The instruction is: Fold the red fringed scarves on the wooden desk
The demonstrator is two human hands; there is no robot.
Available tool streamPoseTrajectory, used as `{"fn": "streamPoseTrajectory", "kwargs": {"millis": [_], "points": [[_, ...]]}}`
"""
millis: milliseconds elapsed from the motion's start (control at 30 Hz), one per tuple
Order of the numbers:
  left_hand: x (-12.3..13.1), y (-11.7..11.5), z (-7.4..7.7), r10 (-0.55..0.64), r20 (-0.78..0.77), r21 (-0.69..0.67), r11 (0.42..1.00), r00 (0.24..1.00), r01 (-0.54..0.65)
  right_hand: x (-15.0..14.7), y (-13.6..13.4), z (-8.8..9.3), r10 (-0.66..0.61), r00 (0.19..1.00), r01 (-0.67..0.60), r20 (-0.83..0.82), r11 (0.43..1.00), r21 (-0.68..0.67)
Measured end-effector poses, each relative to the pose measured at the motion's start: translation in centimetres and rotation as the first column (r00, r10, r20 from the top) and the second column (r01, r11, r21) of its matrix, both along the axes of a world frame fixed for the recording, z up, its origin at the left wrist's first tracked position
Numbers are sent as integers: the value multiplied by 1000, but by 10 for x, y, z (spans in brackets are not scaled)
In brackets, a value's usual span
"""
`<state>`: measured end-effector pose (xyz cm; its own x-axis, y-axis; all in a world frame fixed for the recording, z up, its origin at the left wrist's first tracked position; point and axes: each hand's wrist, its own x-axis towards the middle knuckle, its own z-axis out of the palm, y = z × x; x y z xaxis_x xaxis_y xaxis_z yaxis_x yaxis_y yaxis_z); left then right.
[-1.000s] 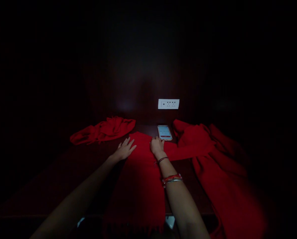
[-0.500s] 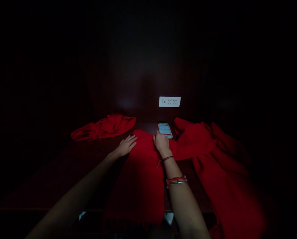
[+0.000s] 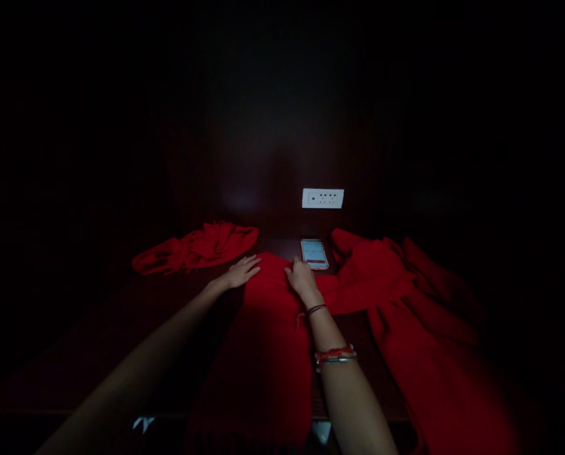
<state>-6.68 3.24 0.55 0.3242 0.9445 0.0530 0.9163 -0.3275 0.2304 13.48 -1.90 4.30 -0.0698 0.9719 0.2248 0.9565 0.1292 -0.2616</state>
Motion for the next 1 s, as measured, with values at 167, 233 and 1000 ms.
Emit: {"fn": "streamPoseTrajectory", "kwargs": {"millis": [167, 233, 1000], "points": [[1, 15, -4, 22, -105, -75, 997, 994, -30, 8, 1, -1, -115, 977, 113, 179, 993, 16], [1, 16, -6, 56, -109, -61, 996, 992, -63, 8, 1, -5, -129, 968, 125, 213, 992, 36], [7, -23, 2, -236, -96, -85, 970, 967, 228, 59, 7, -15, 109, 942, -109, 319, 994, -18]]}}
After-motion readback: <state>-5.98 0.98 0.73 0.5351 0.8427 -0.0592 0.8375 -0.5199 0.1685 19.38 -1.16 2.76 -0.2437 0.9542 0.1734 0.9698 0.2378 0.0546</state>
